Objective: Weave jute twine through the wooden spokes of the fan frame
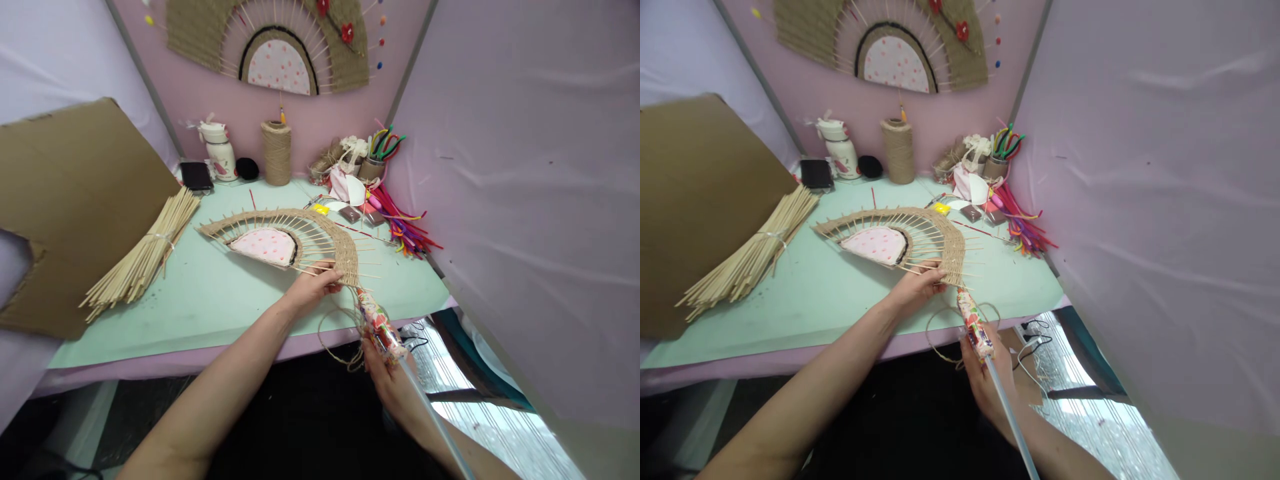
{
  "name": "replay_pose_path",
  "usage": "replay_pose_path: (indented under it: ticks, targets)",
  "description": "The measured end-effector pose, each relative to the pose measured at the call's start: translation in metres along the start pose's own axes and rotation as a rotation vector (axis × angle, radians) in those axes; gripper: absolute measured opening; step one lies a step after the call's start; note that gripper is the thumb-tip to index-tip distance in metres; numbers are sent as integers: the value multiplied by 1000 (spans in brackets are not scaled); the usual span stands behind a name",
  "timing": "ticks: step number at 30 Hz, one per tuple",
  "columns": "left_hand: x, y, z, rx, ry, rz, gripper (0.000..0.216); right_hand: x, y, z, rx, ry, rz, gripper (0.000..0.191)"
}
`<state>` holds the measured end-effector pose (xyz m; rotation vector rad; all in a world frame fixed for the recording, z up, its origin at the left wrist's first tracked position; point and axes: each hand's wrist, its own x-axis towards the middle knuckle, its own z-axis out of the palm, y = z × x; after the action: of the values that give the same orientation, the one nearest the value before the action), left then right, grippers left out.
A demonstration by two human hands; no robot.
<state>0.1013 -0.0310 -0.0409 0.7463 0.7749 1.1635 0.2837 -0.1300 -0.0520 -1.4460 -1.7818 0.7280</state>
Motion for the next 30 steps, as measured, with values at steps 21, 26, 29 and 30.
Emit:
replay_pose_path:
  ticks: [21,26,29,30]
  targets:
    - [-1,1,1,12,-3,25,31,-2,13,7,25,78,-5,31]
    - [-1,1,1,16,5,15,30,1,16,7,-12,53,-108,25]
    - [-1,0,1,13,6,13,31,2,15,8,7,33,-115,23]
    - [-1,0,1,11,7,13,31,2,14,9,17,33,-111,22]
